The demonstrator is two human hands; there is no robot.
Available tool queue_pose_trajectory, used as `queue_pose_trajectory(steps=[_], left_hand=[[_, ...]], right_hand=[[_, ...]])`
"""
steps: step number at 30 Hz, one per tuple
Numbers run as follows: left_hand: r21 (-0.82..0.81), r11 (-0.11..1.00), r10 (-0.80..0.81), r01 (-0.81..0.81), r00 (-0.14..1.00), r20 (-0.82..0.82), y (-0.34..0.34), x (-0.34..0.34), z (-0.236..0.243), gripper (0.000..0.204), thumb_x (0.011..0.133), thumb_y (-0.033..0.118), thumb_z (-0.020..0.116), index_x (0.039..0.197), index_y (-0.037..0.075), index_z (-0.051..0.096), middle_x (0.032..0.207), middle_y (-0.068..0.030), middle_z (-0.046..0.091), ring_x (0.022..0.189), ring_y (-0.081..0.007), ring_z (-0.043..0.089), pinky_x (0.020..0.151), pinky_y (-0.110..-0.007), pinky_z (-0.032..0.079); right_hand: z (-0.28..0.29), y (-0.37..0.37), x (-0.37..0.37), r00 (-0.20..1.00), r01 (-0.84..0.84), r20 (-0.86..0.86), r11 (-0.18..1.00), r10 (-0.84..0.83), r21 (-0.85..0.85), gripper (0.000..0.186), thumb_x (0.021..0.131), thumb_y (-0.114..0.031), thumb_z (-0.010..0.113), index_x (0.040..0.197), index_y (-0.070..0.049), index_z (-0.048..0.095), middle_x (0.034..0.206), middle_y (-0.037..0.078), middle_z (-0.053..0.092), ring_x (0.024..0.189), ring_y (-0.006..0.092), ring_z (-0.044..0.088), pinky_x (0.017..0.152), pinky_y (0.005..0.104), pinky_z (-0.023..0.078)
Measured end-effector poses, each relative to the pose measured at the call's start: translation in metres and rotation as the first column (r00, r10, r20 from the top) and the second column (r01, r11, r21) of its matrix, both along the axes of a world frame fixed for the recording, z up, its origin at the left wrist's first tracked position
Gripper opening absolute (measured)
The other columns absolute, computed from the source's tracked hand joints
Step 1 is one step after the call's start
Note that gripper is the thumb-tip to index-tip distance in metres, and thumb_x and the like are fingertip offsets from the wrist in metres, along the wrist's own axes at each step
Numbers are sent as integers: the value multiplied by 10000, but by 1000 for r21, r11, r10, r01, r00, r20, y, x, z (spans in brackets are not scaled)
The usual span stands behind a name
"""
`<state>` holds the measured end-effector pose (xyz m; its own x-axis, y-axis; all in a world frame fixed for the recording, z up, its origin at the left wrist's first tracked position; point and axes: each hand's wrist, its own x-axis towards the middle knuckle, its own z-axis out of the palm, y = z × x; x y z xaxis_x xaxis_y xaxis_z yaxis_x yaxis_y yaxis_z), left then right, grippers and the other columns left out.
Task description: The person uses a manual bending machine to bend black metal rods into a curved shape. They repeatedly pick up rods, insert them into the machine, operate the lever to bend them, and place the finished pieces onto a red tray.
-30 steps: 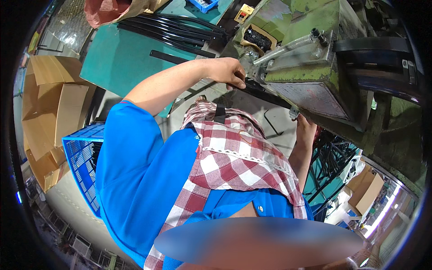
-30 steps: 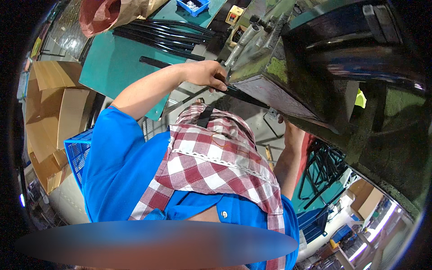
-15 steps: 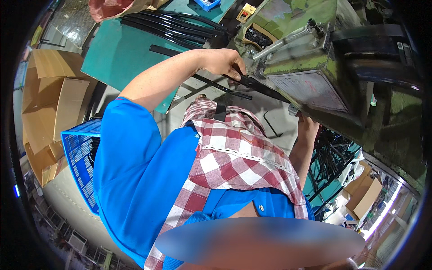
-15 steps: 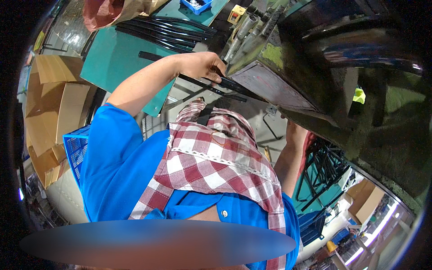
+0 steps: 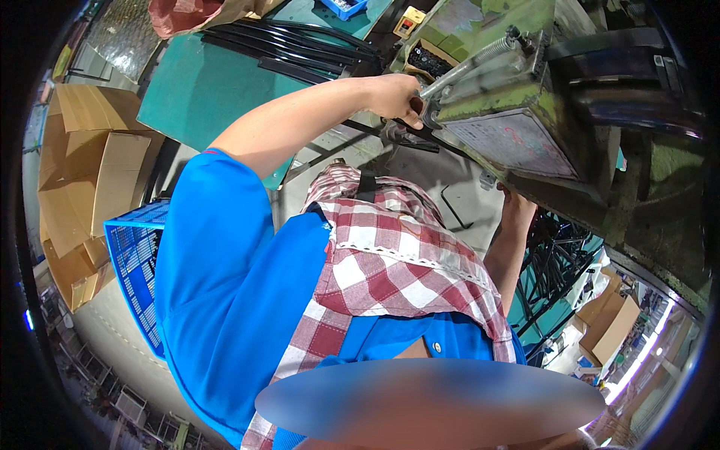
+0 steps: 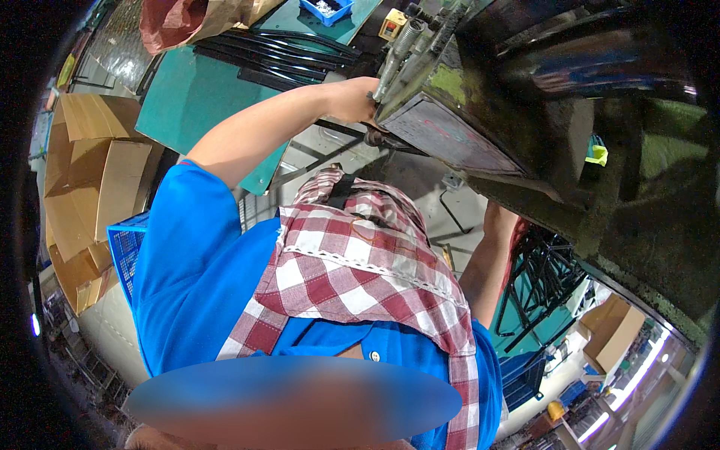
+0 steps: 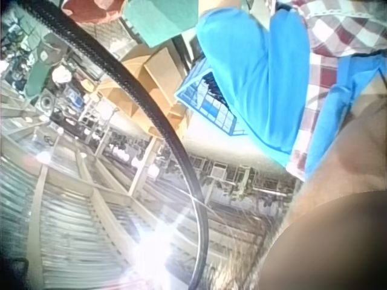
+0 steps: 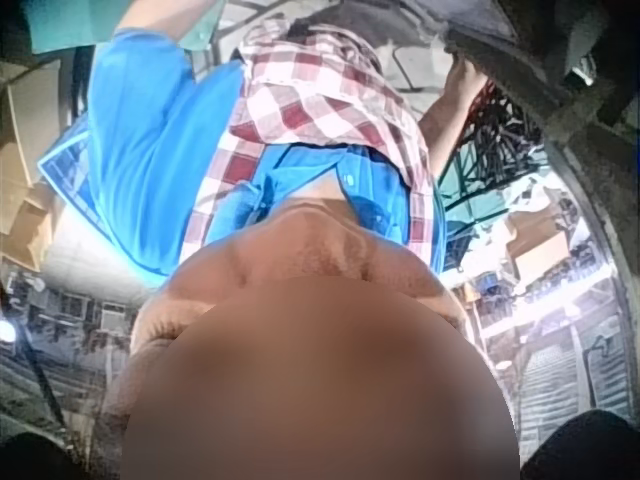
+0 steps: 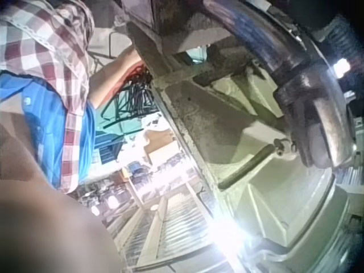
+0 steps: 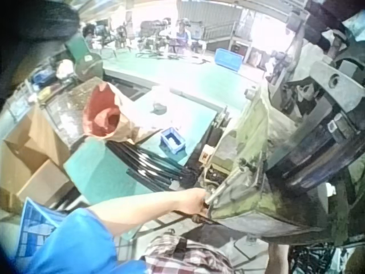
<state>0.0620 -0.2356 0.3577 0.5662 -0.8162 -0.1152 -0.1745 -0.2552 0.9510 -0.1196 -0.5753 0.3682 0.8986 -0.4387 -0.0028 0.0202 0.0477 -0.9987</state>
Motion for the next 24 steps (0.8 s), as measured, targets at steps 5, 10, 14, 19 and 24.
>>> queue_pose_trajectory(steps=[5,10,14,19,24], left_hand=[[52,999,11,-8,998,-68,-6,-4,10,272,757,237,775,781,-3,650,715,-94,647,662,-194,595,640,-364,451],[71,997,-50,43,994,94,-13,-4,-2,249,759,232,766,753,11,649,672,-76,635,631,-186,575,610,-354,434],[2,999,-42,42,985,167,-13,-4,-18,268,738,251,778,766,17,650,681,-86,630,642,-199,573,618,-359,434],[33,999,0,-9,958,288,-17,-13,-5,281,725,260,786,791,21,652,704,-103,627,673,-227,587,647,-368,447],[-74,994,69,-74,996,-64,-21,-10,-30,338,697,309,807,811,31,652,738,-122,633,721,-253,602,672,-372,453]], right_hand=[[-11,-11,-5,1000,8,-18,998,-7,59,245,835,-50,646,1059,-40,547,913,64,578,758,176,553,670,311,469],[-16,-16,-8,999,43,6,993,-44,112,213,854,-78,615,1054,-48,549,926,58,574,751,163,544,672,294,463],[-10,2,-7,995,101,-23,995,-101,11,237,862,-80,587,1096,-60,556,976,62,581,850,161,549,743,304,472],[-31,-22,-5,999,-10,-34,1000,10,6,342,894,-108,570,1231,-79,522,1140,43,555,1057,169,519,916,313,439],[-15,-12,13,997,-72,-16,960,79,270,401,934,-156,540,1321,-91,454,1271,29,493,1153,186,475,979,322,404]])
